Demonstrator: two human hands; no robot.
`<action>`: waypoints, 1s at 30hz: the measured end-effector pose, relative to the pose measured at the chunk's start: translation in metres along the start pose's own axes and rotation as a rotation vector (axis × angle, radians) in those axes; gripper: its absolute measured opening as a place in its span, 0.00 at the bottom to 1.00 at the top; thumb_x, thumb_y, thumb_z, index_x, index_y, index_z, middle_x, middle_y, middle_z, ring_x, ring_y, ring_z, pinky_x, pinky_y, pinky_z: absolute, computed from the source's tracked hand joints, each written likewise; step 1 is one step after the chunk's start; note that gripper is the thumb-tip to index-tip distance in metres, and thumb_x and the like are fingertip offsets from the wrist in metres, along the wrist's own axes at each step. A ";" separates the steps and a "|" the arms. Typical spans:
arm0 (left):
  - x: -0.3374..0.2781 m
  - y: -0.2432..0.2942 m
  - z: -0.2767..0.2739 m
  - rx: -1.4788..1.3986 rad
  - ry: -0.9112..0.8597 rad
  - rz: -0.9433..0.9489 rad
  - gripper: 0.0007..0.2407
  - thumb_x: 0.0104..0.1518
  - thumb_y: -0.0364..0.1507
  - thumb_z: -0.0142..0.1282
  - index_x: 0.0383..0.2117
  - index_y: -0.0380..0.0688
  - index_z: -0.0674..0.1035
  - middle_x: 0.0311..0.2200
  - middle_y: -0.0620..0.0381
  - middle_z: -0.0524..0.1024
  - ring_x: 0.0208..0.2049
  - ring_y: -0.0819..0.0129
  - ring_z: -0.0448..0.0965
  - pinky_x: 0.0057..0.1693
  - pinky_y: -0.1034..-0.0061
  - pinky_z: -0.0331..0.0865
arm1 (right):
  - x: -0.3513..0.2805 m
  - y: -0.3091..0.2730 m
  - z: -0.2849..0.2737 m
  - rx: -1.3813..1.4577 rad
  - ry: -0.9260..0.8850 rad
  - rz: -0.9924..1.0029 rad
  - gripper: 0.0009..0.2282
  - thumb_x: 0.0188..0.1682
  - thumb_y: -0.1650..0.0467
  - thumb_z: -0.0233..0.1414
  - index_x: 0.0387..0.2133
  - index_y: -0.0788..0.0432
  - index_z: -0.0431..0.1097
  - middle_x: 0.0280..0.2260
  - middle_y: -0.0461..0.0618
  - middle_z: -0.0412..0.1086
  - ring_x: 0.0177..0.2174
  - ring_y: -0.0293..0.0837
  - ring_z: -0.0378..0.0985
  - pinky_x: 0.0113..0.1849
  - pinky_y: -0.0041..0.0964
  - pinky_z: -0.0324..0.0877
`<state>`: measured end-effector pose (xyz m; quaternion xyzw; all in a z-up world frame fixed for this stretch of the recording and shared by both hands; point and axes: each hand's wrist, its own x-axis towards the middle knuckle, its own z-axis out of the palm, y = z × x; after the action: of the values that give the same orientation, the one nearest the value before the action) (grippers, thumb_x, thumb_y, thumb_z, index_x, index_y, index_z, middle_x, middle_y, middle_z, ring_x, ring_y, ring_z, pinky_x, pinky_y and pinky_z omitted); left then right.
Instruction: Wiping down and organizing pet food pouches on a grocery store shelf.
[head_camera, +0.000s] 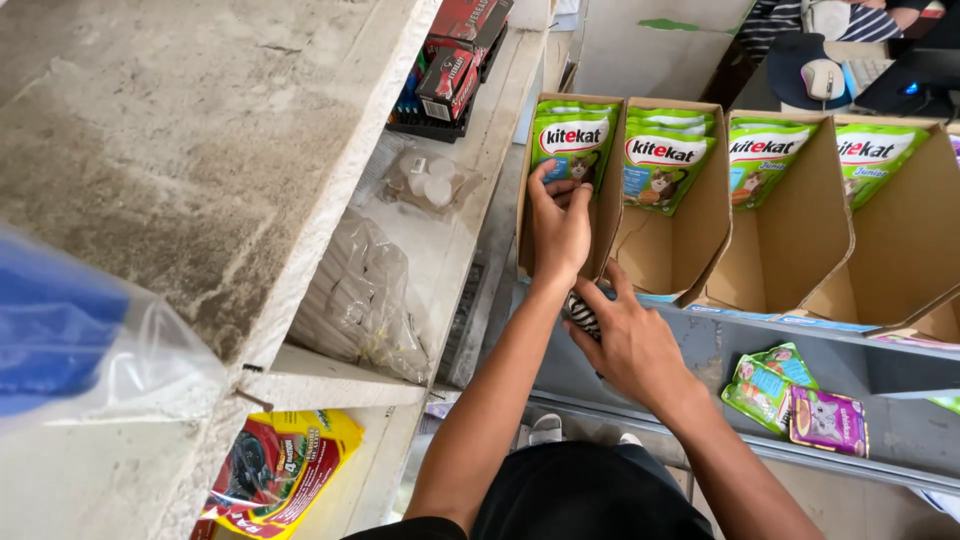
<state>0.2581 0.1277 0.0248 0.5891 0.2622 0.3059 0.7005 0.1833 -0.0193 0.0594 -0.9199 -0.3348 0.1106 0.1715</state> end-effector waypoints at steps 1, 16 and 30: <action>0.001 -0.005 0.000 0.003 -0.002 -0.004 0.26 0.56 0.27 0.57 0.62 0.44 0.64 0.46 0.43 0.74 0.49 0.58 0.79 0.54 0.66 0.72 | 0.000 0.001 0.001 0.003 -0.003 0.003 0.22 0.48 0.59 0.53 0.58 0.33 0.60 0.65 0.57 0.51 0.32 0.81 0.79 0.39 0.69 0.79; -0.038 0.031 -0.022 0.358 -0.116 0.314 0.30 0.59 0.29 0.55 0.69 0.47 0.58 0.50 0.52 0.76 0.45 0.65 0.84 0.48 0.73 0.79 | -0.023 0.016 0.026 0.131 0.285 -0.226 0.26 0.42 0.67 0.60 0.57 0.48 0.65 0.70 0.71 0.38 0.29 0.72 0.79 0.28 0.59 0.74; -0.219 0.046 0.029 0.155 -0.633 0.688 0.08 0.57 0.13 0.49 0.41 0.35 0.75 0.35 0.50 0.77 0.30 0.68 0.74 0.40 0.78 0.71 | -0.231 0.219 0.173 0.697 0.530 0.518 0.27 0.49 0.68 0.56 0.60 0.64 0.56 0.44 0.62 0.74 0.40 0.56 0.79 0.43 0.48 0.73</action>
<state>0.1256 -0.0475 0.0761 0.7567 -0.1525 0.3050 0.5578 0.0810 -0.2858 -0.1642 -0.8572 0.0160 0.0173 0.5145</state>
